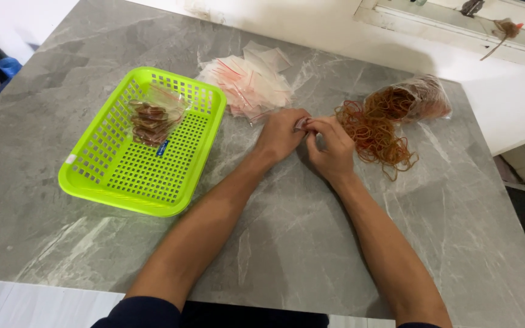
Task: The person is sorting rubber bands and packing them into small plastic bags, then placing the bags into a green basket.
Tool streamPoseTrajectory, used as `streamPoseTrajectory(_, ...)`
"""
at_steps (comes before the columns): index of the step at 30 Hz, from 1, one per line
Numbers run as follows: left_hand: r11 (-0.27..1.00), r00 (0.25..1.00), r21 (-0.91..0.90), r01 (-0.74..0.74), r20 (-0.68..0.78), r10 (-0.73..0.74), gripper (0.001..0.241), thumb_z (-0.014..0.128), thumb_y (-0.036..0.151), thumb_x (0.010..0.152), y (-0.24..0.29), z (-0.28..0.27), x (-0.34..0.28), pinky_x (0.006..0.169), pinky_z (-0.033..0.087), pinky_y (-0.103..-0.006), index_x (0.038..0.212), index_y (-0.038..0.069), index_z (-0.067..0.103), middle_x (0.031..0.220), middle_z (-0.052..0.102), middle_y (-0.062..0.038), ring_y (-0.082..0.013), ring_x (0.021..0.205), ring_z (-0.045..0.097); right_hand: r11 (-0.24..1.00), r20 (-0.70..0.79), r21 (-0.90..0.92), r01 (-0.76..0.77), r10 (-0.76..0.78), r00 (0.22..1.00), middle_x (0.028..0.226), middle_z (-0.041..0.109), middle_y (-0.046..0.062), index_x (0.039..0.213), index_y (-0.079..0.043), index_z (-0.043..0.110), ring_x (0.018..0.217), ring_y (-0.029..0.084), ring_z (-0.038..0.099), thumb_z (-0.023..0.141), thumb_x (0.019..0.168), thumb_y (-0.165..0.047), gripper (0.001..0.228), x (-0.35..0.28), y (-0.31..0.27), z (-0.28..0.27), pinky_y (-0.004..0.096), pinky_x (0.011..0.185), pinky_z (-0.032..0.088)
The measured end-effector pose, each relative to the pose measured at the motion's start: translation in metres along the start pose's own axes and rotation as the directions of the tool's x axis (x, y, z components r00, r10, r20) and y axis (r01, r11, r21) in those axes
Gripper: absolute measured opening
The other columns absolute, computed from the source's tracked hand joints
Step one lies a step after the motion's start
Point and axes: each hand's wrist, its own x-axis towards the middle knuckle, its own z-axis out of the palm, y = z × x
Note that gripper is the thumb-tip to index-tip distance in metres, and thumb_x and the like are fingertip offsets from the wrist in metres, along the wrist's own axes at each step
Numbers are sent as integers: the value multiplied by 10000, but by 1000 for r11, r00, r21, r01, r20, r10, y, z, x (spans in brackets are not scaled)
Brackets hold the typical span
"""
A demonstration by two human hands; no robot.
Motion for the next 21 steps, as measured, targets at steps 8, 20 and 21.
streamPoseTrajectory(8,998,997,-1,-69,26,69,197,636,33,839,-5,0,0,812,555,-441,1007,126,681,859,690,-132,-361,892,687,994,99,-70,86,-78,992,941,713,108,958,-16,752,820,293,703,719,818,140,212,-5,9,5,397,736,595)
streamPoseTrajectory(20,992,997,103,-74,31,71,194,619,47,825,-12,5,0,801,537,-510,999,131,636,846,661,-165,-404,896,681,998,161,-52,-26,34,986,933,732,83,967,-53,729,791,300,703,736,838,71,179,1,5,-2,396,681,574)
streamPoseTrajectory(21,995,998,94,-45,39,42,192,603,54,830,-15,7,1,800,538,-502,1001,135,636,844,661,-159,-398,888,682,998,181,-58,-30,40,983,955,742,94,940,-36,734,820,309,715,734,829,65,150,5,0,-4,389,693,578)
